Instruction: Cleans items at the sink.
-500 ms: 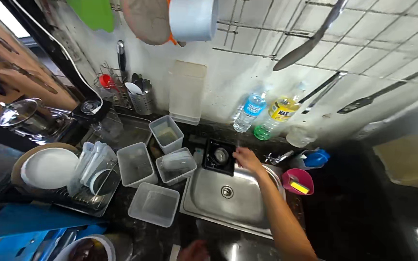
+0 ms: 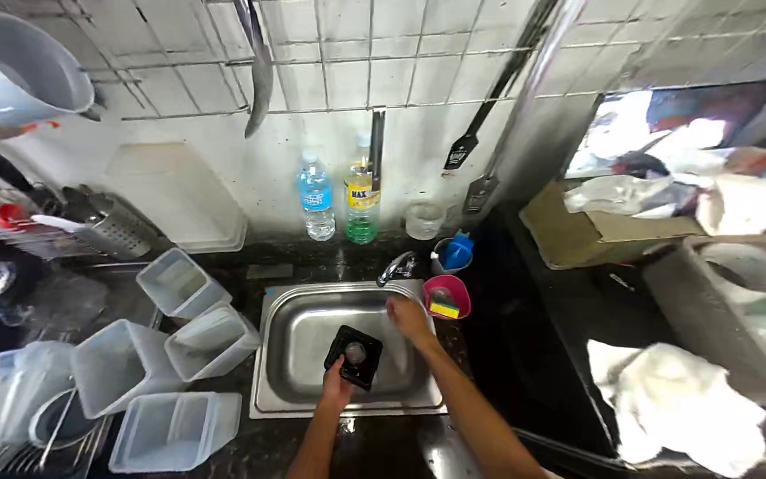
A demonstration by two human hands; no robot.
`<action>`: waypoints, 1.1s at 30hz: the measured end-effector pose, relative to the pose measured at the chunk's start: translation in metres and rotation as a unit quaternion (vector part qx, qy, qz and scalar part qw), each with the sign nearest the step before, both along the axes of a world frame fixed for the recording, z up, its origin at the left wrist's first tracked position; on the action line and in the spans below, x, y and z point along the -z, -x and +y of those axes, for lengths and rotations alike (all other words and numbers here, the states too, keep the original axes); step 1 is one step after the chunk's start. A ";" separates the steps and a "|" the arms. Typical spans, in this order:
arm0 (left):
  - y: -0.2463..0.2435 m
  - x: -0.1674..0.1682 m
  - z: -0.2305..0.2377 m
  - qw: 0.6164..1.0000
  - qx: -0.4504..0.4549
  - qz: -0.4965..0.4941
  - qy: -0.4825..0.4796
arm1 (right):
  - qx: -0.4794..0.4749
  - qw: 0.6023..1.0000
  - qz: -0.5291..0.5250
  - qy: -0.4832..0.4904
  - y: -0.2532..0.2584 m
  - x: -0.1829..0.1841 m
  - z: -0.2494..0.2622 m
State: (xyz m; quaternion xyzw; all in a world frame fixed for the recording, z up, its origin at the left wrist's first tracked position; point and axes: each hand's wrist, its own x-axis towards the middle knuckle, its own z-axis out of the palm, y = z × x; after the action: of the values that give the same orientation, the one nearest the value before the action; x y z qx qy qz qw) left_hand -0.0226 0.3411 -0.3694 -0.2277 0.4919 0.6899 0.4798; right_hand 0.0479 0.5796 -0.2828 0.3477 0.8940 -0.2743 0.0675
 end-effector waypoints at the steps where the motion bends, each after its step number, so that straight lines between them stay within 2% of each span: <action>1: 0.001 -0.002 0.006 0.999 0.019 0.030 0.023 | -0.031 0.998 -0.002 -0.056 0.012 0.002 0.017; 3: -0.002 -0.013 0.020 0.979 0.103 0.157 0.078 | -0.078 0.985 -0.026 -0.150 0.028 0.008 0.041; 4: 0.000 -0.016 0.027 0.943 0.167 0.267 0.108 | -0.081 0.978 -0.064 -0.179 0.037 0.010 0.048; 5: 0.003 -0.014 0.032 0.873 0.244 0.394 0.154 | -0.083 0.973 -0.102 -0.189 0.047 0.011 0.054; 7: 0.010 -0.011 0.041 0.656 0.384 0.603 0.243 | -0.103 0.963 -0.123 -0.216 0.064 0.023 0.066; 8: 0.011 -0.008 0.044 0.548 0.430 0.671 0.255 | -0.122 0.956 -0.117 -0.239 0.069 0.032 0.074; 9: 0.014 -0.006 0.046 0.459 0.445 0.727 0.250 | -0.140 0.950 -0.117 -0.254 0.074 0.036 0.078; 10: 0.018 -0.003 0.048 0.395 0.437 0.773 0.237 | -0.152 0.944 -0.130 -0.262 0.079 0.035 0.080; 11: 0.021 0.001 0.047 0.357 0.419 0.805 0.221 | -0.159 0.940 -0.154 -0.261 0.084 0.032 0.078; 12: 0.023 0.004 0.046 0.349 0.416 0.815 0.202 | -0.160 0.938 -0.175 -0.252 0.087 0.030 0.076; 13: 0.027 0.004 0.048 0.373 0.422 0.806 0.181 | -0.157 0.939 -0.192 -0.236 0.092 0.029 0.075; 14: 0.032 0.003 0.053 0.431 0.439 0.771 0.164 | -0.158 0.941 -0.204 -0.218 0.097 0.027 0.078; 17: 0.056 0.001 0.074 0.663 0.471 0.565 0.141 | -0.192 0.944 -0.224 -0.149 0.111 0.009 0.081; 18: 0.067 0.000 0.080 0.728 0.468 0.485 0.128 | -0.201 0.947 -0.210 -0.134 0.113 0.007 0.081; 20: 0.083 -0.004 0.089 0.813 0.452 0.349 0.109 | -0.200 0.955 -0.129 -0.178 0.106 0.031 0.083; 22: 0.087 -0.002 0.102 0.875 0.413 0.244 0.067 | -0.188 0.948 -0.063 -0.248 0.093 0.060 0.090; 25: 0.093 0.019 0.114 0.924 0.363 0.121 -0.002 | -0.137 0.973 -0.036 -0.183 0.080 0.050 0.071; 28: 0.098 0.034 0.121 0.932 0.354 0.068 -0.020 | -0.037 0.997 0.059 0.019 0.059 0.046 0.038; 29: 0.097 0.038 0.122 0.933 0.355 0.062 -0.017 | -0.010 0.991 0.087 0.104 0.051 0.047 0.029; 31: 0.094 0.044 0.121 0.934 0.354 0.051 -0.011 | 0.055 0.953 0.137 0.263 0.042 0.044 0.011; 33: 0.091 0.052 0.120 0.939 0.342 0.037 -0.002 | 0.133 0.906 0.173 0.363 0.041 0.036 -0.005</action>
State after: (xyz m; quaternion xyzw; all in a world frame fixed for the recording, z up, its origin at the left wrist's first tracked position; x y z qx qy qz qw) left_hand -0.1140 0.4615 -0.4210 -0.0189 0.5560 0.4928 0.6691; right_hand 0.0069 0.5749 -0.3191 0.3621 0.6755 -0.6424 -0.0042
